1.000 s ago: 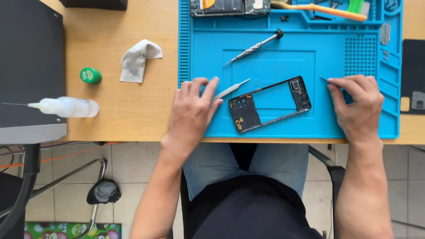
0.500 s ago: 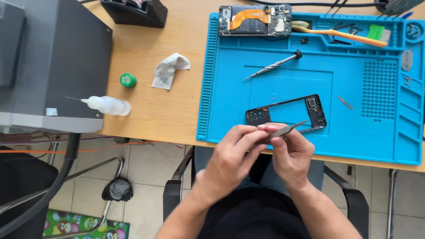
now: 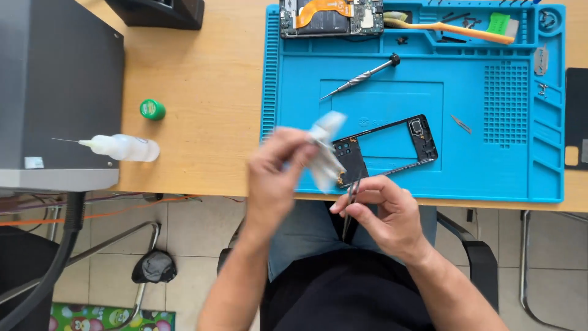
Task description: The person is cleaning a mobile phone frame by scraping off adhesive with tweezers and brushing away debris.
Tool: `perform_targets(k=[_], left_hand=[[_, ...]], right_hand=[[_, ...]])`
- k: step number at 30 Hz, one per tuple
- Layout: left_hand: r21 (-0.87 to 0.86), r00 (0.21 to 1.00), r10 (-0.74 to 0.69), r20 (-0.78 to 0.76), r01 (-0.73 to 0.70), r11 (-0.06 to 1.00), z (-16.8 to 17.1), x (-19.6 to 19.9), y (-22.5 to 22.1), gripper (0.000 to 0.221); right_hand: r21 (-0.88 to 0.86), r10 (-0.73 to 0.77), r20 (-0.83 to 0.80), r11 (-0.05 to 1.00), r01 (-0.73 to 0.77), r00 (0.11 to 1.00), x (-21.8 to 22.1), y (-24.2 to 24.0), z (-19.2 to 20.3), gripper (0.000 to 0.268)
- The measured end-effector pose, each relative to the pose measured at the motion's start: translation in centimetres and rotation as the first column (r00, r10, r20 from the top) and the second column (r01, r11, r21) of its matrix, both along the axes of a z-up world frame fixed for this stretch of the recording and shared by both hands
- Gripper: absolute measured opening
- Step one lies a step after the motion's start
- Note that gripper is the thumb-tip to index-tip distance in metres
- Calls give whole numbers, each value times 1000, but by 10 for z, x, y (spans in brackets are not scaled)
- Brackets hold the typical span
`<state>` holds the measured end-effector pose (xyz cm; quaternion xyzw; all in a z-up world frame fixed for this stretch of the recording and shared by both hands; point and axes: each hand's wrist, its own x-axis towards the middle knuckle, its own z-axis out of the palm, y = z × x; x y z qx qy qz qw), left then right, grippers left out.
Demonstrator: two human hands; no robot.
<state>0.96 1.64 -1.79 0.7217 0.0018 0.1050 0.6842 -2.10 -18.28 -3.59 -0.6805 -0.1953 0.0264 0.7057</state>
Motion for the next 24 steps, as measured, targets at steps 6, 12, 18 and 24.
perform_targets(k=[6, 12, 18, 24], left_hand=[[-156, 986, -164, -32, 157, 975, 15, -40, -39, 16], [-205, 994, -107, -22, 100, 974, 24, -47, -49, 13], [-70, 986, -166, -23, 164, 984, 39, -56, -58, 8], [-10, 850, -520, 85, 523, 852, 42, -55, -51, 17]], right_hand=[[-149, 14, 20, 989, -11, 1000, 3, -19, 2, 18], [-139, -98, 53, 985, 104, 994, -9, -24, 0, 18], [18, -122, -109, 992, 125, 986, -36, -40, -15, 18], [121, -16, -252, 992, 48, 968, -40, -52, -7, 31]])
